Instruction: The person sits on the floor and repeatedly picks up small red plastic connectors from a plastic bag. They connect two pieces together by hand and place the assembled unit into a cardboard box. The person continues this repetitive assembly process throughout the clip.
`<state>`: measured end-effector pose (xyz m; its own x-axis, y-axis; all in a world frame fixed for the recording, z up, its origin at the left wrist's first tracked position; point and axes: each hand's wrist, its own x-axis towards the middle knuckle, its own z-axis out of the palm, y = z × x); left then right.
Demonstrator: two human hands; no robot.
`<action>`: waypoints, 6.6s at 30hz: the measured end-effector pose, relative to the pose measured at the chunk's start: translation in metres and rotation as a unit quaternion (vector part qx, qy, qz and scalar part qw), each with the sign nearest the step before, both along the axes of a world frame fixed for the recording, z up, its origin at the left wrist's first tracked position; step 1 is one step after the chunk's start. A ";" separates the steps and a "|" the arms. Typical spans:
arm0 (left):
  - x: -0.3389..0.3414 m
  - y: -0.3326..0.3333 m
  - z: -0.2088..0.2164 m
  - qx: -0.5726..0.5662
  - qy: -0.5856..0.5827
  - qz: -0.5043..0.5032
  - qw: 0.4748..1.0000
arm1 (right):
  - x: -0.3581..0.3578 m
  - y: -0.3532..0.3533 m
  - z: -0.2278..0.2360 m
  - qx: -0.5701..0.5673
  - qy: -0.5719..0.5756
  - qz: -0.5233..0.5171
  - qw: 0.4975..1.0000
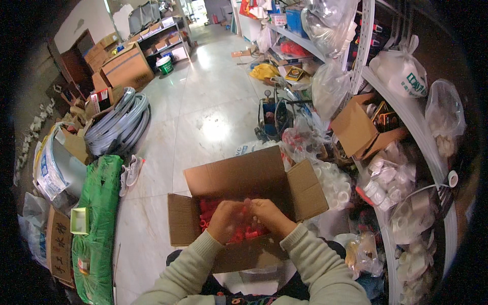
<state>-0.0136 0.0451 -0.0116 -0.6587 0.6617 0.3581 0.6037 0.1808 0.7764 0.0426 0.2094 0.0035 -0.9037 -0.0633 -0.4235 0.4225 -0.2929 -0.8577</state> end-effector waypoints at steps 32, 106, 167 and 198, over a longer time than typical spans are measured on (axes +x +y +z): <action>0.000 0.002 -0.018 0.063 -0.198 0.125 0.970 | 0.002 -0.025 -0.032 0.077 0.109 -0.052 0.990; -0.005 0.002 -0.033 0.050 -0.186 0.131 0.972 | -0.007 -0.007 -0.029 -0.114 -0.077 0.056 0.989; -0.017 0.006 -0.062 -0.131 -0.098 0.007 0.986 | -0.020 0.004 -0.051 0.312 0.094 0.018 0.945; -0.009 0.001 -0.010 0.247 -0.342 0.034 0.906 | -0.019 -0.018 -0.032 -0.089 0.208 -0.033 0.974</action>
<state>-0.0226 0.0461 -0.0214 -0.8718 0.4811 0.0922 -0.0482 -0.2716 0.9612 0.0239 0.1914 -0.0286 -0.9992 -0.0378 -0.0086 0.0253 -0.4668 -0.8840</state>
